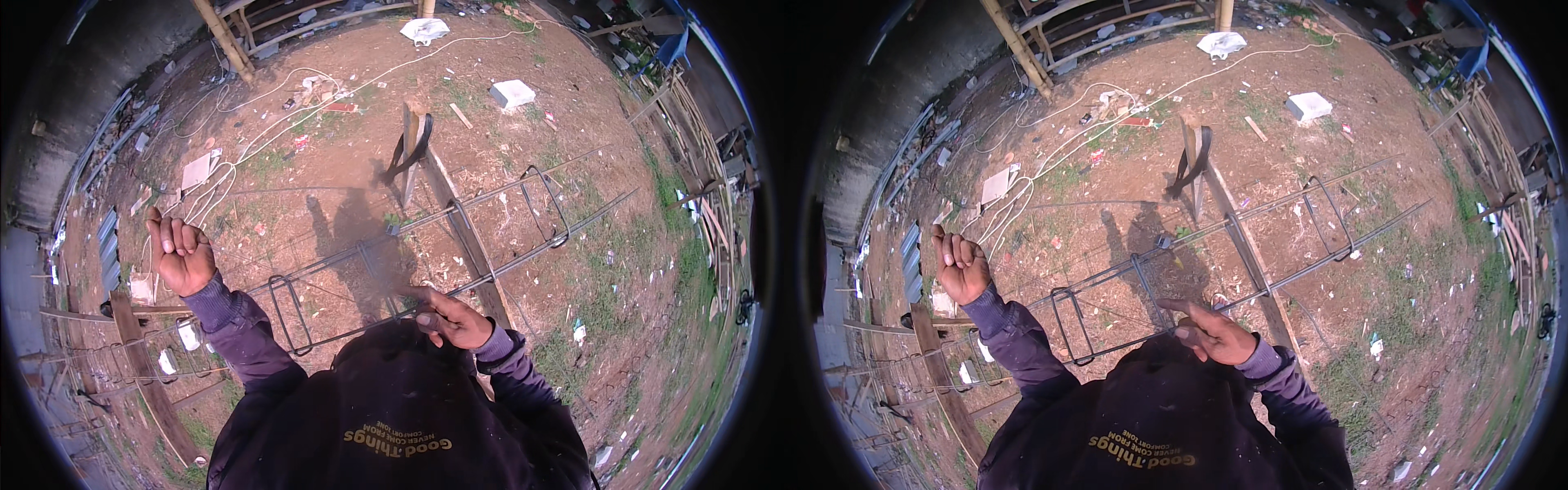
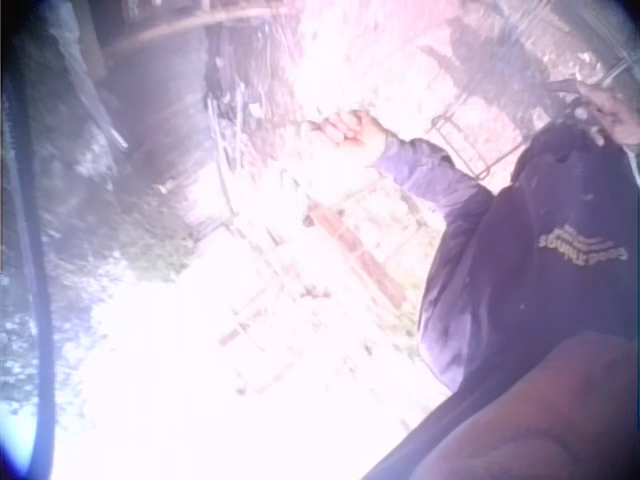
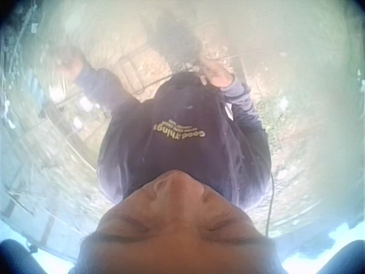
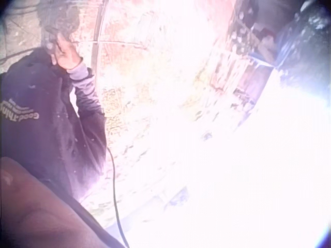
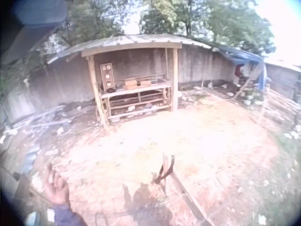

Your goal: The person uses yellow-handled pliers to twist wire ties around the joints of a rectangular metal frame laid on the ground. The person repeatedly positions the frame, wraps wire, and twists it to secure the structure.

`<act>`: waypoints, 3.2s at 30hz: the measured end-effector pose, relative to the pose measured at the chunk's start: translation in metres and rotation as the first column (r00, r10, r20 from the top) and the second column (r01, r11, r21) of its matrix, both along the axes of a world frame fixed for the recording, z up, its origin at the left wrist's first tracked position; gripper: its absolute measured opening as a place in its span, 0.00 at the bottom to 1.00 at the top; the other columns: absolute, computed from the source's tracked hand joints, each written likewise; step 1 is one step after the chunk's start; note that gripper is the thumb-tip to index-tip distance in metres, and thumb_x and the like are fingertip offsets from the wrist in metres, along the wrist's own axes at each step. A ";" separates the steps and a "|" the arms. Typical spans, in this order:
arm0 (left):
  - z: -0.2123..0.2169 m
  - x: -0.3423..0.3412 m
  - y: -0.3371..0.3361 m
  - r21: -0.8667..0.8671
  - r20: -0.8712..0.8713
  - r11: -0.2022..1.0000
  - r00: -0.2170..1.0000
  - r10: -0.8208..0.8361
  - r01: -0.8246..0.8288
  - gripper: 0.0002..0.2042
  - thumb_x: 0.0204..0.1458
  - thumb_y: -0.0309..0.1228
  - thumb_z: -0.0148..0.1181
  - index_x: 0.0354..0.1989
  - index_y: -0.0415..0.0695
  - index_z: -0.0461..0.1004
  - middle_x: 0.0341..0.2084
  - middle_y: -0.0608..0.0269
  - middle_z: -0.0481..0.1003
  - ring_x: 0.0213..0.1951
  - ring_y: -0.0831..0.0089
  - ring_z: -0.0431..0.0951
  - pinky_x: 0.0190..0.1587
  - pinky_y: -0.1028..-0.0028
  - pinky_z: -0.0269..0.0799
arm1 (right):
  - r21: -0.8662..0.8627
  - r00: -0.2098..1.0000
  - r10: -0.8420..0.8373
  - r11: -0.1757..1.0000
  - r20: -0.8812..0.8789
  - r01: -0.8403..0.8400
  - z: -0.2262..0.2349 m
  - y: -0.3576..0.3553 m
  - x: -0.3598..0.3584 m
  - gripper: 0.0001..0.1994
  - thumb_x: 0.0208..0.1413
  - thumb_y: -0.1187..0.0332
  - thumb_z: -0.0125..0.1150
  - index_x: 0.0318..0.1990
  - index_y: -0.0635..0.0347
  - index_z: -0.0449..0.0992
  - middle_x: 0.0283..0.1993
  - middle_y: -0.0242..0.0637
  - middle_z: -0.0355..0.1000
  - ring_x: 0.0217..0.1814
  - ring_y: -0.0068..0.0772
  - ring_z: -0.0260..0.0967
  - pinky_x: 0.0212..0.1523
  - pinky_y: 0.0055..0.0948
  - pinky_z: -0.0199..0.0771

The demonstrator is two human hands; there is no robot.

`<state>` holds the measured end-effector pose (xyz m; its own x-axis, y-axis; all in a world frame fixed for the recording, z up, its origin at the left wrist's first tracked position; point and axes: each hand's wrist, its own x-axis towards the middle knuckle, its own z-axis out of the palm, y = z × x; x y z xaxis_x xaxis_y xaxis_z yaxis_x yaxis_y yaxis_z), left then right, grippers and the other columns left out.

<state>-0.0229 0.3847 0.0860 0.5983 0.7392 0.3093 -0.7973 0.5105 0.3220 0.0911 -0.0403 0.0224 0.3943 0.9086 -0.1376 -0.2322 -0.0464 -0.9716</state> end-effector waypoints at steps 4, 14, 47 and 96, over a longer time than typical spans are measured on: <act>0.028 0.021 -0.016 0.102 0.069 0.994 0.996 -0.054 0.047 0.12 0.68 0.30 0.44 0.50 0.34 0.68 0.15 0.71 0.56 0.16 0.83 0.48 0.17 0.78 0.44 | 0.103 0.929 0.356 0.932 -0.103 -0.346 -0.014 -0.021 0.023 0.19 0.68 0.70 0.45 0.62 0.66 0.68 0.24 0.27 0.62 0.24 0.18 0.56 0.29 0.20 0.60; 0.063 0.117 -0.146 0.161 0.241 0.942 0.914 -0.327 0.295 0.13 0.69 0.34 0.41 0.50 0.38 0.69 0.12 0.71 0.55 0.13 0.83 0.45 0.16 0.78 0.40 | 0.073 0.868 -0.120 0.993 0.482 0.097 0.009 -0.027 0.050 0.31 0.63 0.56 0.57 0.68 0.63 0.57 0.61 0.51 0.63 0.64 0.47 0.61 0.63 0.43 0.62; -0.185 0.387 -0.339 0.385 -0.922 0.204 0.363 0.135 0.900 0.17 0.59 0.37 0.61 0.44 0.32 0.78 0.35 0.61 0.81 0.35 0.78 0.77 0.39 0.75 0.73 | -0.046 0.174 -0.181 0.553 0.968 0.832 -0.065 -0.123 0.245 0.07 0.54 0.67 0.60 0.34 0.60 0.72 0.16 0.49 0.67 0.18 0.53 0.69 0.21 0.46 0.67; -0.169 0.426 -0.372 -0.305 -0.952 0.374 -0.273 -0.136 0.876 0.24 0.57 0.55 0.54 0.23 0.45 0.72 0.11 0.73 0.59 0.09 0.83 0.53 0.12 0.78 0.45 | -0.724 0.675 0.470 0.676 0.569 0.138 -0.110 -0.100 0.457 0.16 0.37 0.58 0.75 0.28 0.60 0.82 0.23 0.41 0.75 0.27 0.45 0.70 0.34 0.41 0.70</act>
